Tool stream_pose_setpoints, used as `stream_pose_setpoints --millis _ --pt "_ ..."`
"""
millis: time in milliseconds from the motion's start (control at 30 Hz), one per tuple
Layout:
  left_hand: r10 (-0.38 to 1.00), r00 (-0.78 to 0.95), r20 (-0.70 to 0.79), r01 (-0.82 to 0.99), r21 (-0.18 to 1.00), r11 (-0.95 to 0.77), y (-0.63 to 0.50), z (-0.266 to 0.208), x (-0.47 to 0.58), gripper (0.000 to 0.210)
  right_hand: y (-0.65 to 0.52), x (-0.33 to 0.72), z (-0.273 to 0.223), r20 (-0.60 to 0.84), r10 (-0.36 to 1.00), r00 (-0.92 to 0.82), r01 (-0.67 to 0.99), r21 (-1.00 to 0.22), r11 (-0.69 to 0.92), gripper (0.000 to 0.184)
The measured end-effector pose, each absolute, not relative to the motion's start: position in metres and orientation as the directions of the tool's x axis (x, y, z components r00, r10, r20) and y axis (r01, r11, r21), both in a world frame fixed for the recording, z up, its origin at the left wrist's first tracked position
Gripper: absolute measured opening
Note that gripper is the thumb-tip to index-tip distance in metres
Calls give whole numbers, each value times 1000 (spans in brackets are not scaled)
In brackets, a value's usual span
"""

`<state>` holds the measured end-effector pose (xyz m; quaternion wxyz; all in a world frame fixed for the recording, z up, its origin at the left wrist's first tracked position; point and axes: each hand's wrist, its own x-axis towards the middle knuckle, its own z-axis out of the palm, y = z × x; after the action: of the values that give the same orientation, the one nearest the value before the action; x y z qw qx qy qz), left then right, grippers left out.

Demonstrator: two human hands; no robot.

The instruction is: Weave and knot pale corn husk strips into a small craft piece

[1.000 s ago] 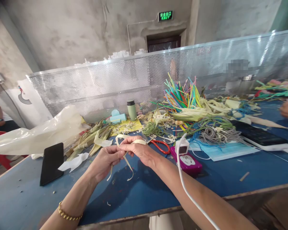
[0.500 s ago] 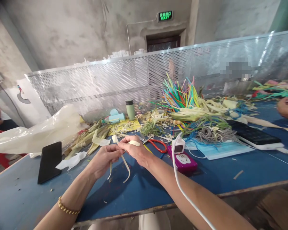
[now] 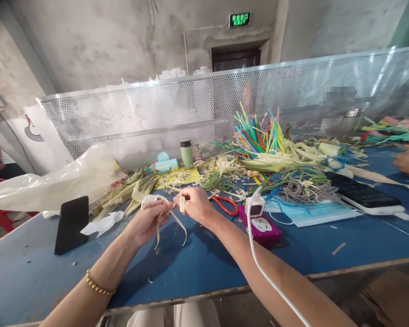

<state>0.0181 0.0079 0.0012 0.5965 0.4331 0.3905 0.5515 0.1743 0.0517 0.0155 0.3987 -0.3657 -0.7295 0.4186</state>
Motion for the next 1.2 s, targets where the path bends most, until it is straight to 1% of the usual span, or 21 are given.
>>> stream_pose_setpoints --millis 100,200,333,467,567,633,767,833,900,933,1000,1033,1067,1100,1133,1200 --pt "997 75 -3 -317 948 27 8 2 18 20 55 175 12 343 856 -386 227 -865 448 21" --pt "997 81 9 -324 946 17 8 2 18 20 57 174 10 367 864 -346 248 -852 461 21" --pt "997 76 18 -307 952 6 8 1 18 22 56 174 10 371 873 -315 282 -842 460 24" --pt "994 98 47 -293 956 -17 9 -1 17 25 53 175 13 349 888 -299 295 -851 434 20" --pt "988 128 83 -261 964 -47 8 -3 15 26 51 175 15 328 893 -306 269 -870 412 18" --pt "984 160 82 -214 976 -47 9 -4 13 26 52 175 17 344 892 -294 243 -876 417 17" --pt "980 191 51 -122 992 -28 10 -6 13 26 62 180 19 399 896 -196 195 -879 434 20" --pt "981 190 31 -98 995 -13 11 -6 13 26 68 185 21 455 883 -116 190 -862 470 19" --pt "980 198 11 -86 996 6 11 -7 14 24 71 188 23 556 830 -43 249 -799 548 18" --pt "979 205 8 -87 996 11 11 -7 15 23 71 188 23 609 792 -44 302 -748 591 17" --pt "974 225 9 -100 995 14 11 -8 17 21 67 186 24 672 722 -162 406 -622 670 15" --pt "972 236 12 -108 994 14 11 -8 18 20 64 184 24 666 697 -266 427 -566 705 15" --pt "969 246 16 -116 993 13 12 -9 19 19 61 182 23 630 675 -384 419 -533 736 15" --pt "967 254 18 -119 993 13 12 -8 21 18 57 180 22 583 667 -464 407 -529 745 14" --pt "966 257 16 -118 993 14 13 -6 22 17 55 178 21 552 666 -502 407 -528 745 12" --pt "965 261 9 -94 995 16 15 0 23 16 54 177 20 534 680 -502 438 -521 732 13"
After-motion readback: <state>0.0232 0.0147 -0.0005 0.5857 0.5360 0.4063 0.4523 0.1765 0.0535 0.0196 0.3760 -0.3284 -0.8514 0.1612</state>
